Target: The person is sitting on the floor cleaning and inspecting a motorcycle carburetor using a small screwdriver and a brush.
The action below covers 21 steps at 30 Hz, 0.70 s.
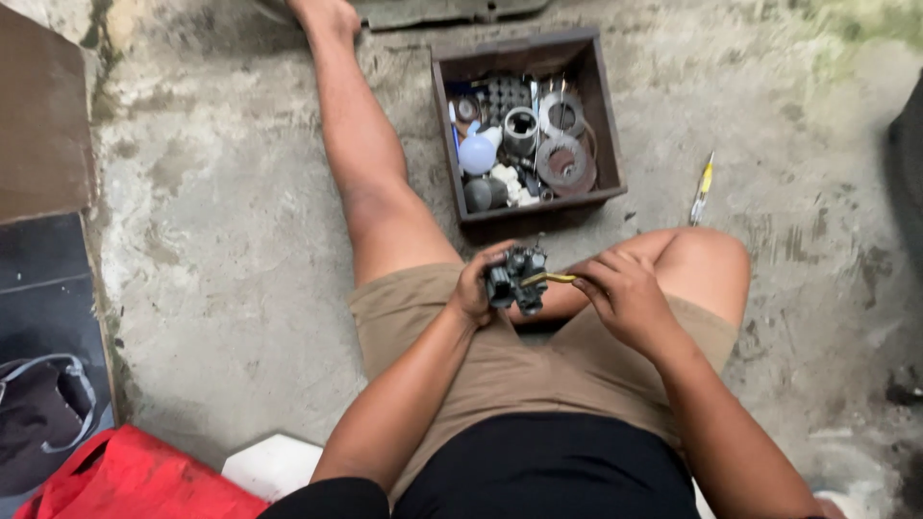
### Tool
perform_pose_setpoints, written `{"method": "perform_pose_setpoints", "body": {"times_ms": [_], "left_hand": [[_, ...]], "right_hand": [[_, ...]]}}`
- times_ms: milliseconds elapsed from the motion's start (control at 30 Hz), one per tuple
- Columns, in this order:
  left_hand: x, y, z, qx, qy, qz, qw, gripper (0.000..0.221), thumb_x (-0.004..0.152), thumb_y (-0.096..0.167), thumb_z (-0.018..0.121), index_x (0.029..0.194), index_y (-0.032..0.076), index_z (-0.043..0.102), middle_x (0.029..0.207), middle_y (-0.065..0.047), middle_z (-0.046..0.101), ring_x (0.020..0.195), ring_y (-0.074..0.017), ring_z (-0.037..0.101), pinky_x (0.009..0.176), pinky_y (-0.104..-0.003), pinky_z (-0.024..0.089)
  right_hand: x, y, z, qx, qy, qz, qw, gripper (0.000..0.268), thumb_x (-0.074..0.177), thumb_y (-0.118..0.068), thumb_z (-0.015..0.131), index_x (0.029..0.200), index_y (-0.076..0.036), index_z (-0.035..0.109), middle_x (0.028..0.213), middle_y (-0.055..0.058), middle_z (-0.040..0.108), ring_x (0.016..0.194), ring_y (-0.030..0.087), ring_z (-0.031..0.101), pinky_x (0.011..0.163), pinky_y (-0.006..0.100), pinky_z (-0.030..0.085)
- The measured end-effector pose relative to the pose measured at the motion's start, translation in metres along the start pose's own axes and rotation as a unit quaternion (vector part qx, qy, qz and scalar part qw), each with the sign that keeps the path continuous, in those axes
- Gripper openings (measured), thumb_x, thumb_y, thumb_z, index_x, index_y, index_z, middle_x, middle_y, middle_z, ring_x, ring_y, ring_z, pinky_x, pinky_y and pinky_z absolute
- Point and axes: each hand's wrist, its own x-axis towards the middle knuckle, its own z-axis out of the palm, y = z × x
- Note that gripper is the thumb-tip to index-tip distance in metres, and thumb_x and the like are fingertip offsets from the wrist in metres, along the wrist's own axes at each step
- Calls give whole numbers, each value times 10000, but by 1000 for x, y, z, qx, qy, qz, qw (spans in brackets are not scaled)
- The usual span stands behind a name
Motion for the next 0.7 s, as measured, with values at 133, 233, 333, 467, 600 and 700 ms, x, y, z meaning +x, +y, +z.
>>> {"method": "perform_pose_setpoints", "body": {"times_ms": [133,233,333,467,600,700], "left_hand": [[29,-38,-42,-21,44,-12,999,547,841,412,611,1291,115,696,908,-203,689,567,-249,596,298,-287,499],[8,-6,5,-38,62,26,997,484,847,364,619,1237,93,709,898,-214,690,597,-253,610,322,-273,482],[39,-49,-54,-16,56,48,997,515,790,284,671,1249,56,720,1026,-232,688,825,-316,656,519,-345,586],[8,-14,-14,-30,54,50,997,537,762,259,663,1249,41,727,993,-219,683,836,-301,667,493,-335,585],[14,-22,-20,-2,-7,52,999,564,781,294,662,1286,44,690,982,-214,686,724,-261,669,409,-322,565],[21,-33,-26,6,-25,53,998,545,841,317,633,1313,48,666,988,-213,691,693,-251,672,379,-319,563]], "right_hand": [[-3,34,6,-64,-20,60,996,125,1000,-348,635,1081,-295,714,854,-32,666,867,211,687,870,399,447],[10,-18,-16,22,-2,7,1000,111,961,-278,680,1045,-253,748,842,9,685,850,250,702,837,385,505],[0,22,17,131,-4,-1,991,138,939,-150,705,1069,-118,742,884,148,719,873,392,715,842,460,538],[-2,36,7,126,17,47,991,115,983,-177,691,1065,-131,757,924,101,742,915,335,729,862,427,544],[-3,14,6,83,-2,27,996,133,971,-214,691,1069,-155,759,892,72,725,886,309,719,881,435,526],[-3,32,5,13,-15,31,999,139,973,-259,685,1071,-184,749,865,58,698,870,293,699,903,426,501]]}}
